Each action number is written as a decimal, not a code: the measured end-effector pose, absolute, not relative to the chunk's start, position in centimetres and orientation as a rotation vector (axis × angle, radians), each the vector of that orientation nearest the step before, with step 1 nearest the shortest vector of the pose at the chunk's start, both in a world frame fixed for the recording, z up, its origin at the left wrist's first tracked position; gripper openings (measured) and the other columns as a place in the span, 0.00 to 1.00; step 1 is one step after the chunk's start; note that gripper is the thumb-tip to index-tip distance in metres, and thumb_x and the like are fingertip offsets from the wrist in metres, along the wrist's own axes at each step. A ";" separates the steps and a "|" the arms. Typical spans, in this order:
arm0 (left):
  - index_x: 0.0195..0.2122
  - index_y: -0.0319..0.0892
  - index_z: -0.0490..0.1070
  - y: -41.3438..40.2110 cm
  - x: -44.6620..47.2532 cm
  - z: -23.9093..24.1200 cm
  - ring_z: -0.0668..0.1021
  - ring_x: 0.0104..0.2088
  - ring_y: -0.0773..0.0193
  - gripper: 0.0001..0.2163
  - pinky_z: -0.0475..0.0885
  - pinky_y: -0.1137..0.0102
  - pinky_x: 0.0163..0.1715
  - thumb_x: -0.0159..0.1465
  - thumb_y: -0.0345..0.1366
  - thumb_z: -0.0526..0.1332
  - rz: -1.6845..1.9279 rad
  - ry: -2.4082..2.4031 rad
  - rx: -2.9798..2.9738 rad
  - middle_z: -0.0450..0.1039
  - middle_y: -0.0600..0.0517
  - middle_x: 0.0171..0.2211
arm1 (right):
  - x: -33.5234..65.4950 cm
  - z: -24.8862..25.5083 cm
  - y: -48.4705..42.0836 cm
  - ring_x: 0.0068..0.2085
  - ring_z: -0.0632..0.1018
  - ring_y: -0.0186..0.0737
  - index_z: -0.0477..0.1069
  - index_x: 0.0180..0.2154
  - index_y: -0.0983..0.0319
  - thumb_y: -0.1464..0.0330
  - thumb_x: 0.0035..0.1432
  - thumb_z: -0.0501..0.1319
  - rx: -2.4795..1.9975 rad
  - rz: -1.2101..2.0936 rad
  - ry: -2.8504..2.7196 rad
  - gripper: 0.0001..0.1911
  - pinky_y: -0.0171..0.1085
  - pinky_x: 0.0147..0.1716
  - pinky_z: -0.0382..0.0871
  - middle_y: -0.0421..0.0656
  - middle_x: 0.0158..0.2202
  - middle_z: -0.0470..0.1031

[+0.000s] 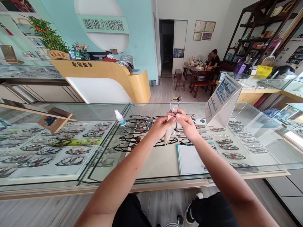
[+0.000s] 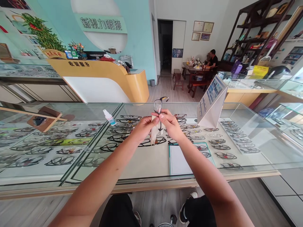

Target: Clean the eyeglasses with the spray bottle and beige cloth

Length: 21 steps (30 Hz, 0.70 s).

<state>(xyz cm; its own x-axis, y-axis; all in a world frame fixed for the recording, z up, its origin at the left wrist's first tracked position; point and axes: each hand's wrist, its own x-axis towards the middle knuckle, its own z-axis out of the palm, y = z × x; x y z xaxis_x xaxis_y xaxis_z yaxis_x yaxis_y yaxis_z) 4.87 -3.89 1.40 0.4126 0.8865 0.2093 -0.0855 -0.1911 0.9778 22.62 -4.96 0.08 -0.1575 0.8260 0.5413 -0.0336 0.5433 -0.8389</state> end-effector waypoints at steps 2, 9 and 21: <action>0.26 0.43 0.66 -4.0 5.0 1.5 0.59 0.22 0.72 0.37 0.57 0.72 0.23 0.53 0.73 0.78 1.034 0.717 1.473 0.56 0.60 0.22 | 22.6 0.1 -5.0 0.69 0.76 0.55 0.93 0.52 0.51 0.36 0.73 0.64 -0.707 0.866 -1.557 0.31 0.53 0.76 0.66 0.49 0.58 0.80; 0.27 0.42 0.70 -4.1 5.0 1.5 0.64 0.24 0.71 0.34 0.61 0.71 0.24 0.50 0.68 0.82 1.020 0.693 1.419 0.61 0.58 0.23 | 22.6 0.2 -5.1 0.61 0.78 0.53 0.92 0.53 0.52 0.35 0.72 0.64 -0.731 0.869 -1.543 0.33 0.52 0.71 0.70 0.47 0.52 0.77; 0.27 0.41 0.73 -4.0 5.0 1.4 0.68 0.23 0.70 0.28 0.62 0.71 0.26 0.49 0.55 0.86 0.961 0.680 1.402 0.67 0.57 0.23 | 22.0 -0.2 -5.1 0.51 0.78 0.51 0.92 0.39 0.52 0.32 0.64 0.69 -0.770 0.990 -1.377 0.32 0.51 0.65 0.72 0.43 0.43 0.85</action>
